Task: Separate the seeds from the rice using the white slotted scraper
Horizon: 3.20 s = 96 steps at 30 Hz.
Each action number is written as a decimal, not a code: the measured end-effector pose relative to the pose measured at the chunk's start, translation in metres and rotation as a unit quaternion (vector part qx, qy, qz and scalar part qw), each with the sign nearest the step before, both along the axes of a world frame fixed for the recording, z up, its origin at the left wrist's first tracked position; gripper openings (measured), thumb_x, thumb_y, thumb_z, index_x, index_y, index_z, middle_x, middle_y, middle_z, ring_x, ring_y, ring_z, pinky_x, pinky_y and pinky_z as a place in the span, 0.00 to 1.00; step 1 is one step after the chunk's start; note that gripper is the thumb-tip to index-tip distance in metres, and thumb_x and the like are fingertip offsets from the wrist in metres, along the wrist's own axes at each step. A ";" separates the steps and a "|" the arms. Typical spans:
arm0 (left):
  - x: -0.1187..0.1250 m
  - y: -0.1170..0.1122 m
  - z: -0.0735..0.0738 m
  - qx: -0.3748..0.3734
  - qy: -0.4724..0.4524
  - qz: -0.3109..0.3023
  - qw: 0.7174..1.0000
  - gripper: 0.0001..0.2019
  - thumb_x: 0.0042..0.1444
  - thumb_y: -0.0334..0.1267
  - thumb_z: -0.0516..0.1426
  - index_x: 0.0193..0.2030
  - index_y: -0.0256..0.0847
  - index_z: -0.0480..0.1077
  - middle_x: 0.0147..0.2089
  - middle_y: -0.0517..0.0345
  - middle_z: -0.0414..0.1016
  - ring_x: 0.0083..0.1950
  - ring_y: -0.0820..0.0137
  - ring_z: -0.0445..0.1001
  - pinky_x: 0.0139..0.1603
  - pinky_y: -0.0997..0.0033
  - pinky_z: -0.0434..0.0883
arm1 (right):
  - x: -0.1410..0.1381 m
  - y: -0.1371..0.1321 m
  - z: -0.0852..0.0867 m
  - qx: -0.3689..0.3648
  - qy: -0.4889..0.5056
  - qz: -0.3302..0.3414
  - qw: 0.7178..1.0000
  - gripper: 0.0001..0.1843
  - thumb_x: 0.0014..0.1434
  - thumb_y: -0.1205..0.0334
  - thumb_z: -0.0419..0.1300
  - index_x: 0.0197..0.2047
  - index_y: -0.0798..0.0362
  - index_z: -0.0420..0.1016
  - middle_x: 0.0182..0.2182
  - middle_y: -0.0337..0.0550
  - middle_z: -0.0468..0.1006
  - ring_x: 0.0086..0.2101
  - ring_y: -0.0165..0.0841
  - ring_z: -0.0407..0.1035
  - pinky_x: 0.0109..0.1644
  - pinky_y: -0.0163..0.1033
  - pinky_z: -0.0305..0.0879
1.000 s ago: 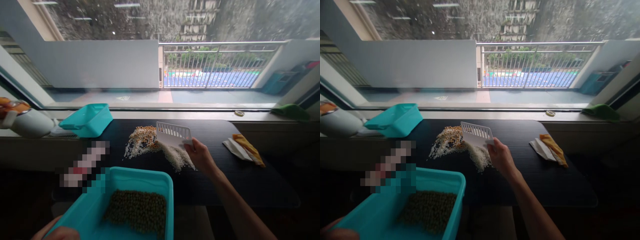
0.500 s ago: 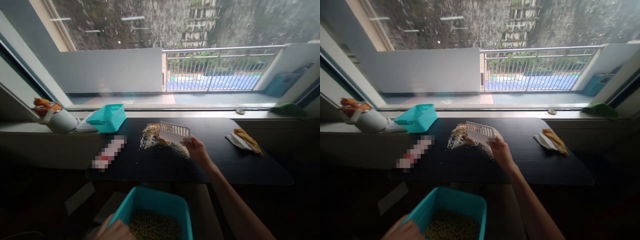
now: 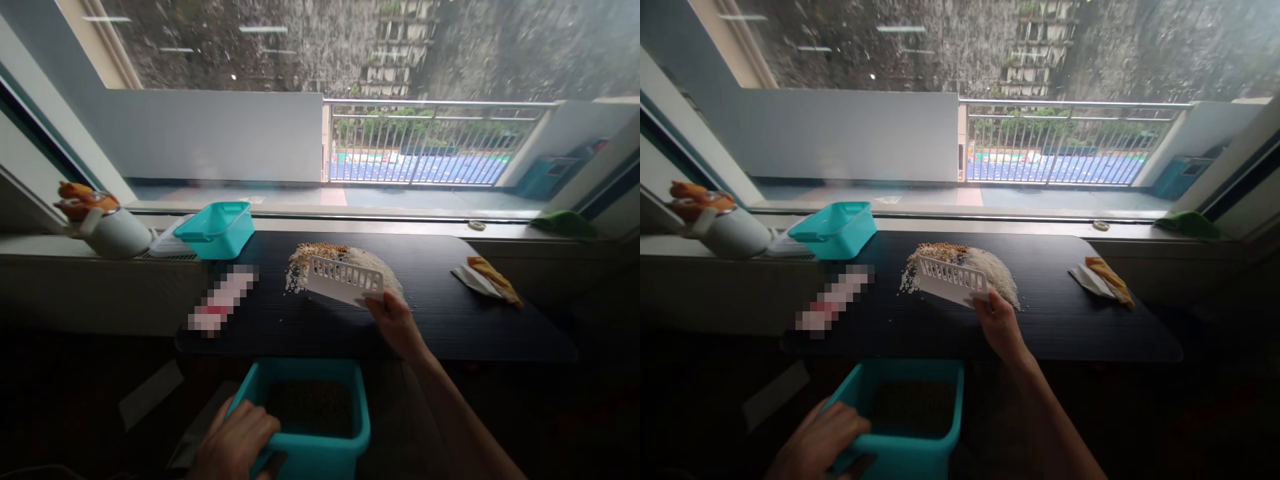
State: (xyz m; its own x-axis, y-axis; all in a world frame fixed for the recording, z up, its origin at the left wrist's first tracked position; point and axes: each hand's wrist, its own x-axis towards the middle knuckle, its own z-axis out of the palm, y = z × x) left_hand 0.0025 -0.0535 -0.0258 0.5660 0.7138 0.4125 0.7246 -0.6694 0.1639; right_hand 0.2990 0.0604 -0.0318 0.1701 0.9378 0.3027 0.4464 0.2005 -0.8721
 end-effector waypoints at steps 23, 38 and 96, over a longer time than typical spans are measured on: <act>-0.001 0.002 -0.008 0.032 -0.025 0.019 0.999 0.10 0.45 0.28 0.58 0.33 0.47 0.66 0.27 0.70 0.75 0.28 0.68 0.76 0.38 0.66 0.70 | 0.029 -0.003 -0.001 0.025 -0.016 -0.090 0.995 0.19 0.57 0.52 0.58 0.46 0.56 0.77 0.35 0.48 0.82 0.36 0.42 0.75 0.43 0.47 0.69; 0.013 0.008 -0.006 0.009 -0.052 -0.014 0.999 0.09 0.47 0.30 0.59 0.34 0.47 0.67 0.27 0.70 0.75 0.28 0.69 0.76 0.35 0.68 0.72 | 0.036 -0.012 -0.004 0.006 0.029 -0.077 0.997 0.19 0.57 0.52 0.59 0.46 0.55 0.76 0.37 0.47 0.82 0.39 0.42 0.74 0.46 0.47 0.67; 0.015 0.011 -0.010 0.010 -0.038 -0.019 0.999 0.11 0.45 0.30 0.61 0.35 0.47 0.67 0.28 0.69 0.76 0.29 0.68 0.76 0.36 0.67 0.72 | 0.038 -0.010 -0.010 0.016 0.050 -0.125 0.991 0.15 0.56 0.51 0.58 0.39 0.54 0.75 0.29 0.42 0.78 0.30 0.36 0.70 0.38 0.41 0.65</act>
State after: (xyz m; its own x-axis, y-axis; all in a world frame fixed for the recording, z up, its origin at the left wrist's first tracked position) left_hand 0.0171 -0.0426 -0.0363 0.5582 0.6837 0.4701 0.6851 -0.6994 0.2036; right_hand 0.3371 0.0505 -0.0421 0.4272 0.8527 0.3008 0.3977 0.1216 -0.9094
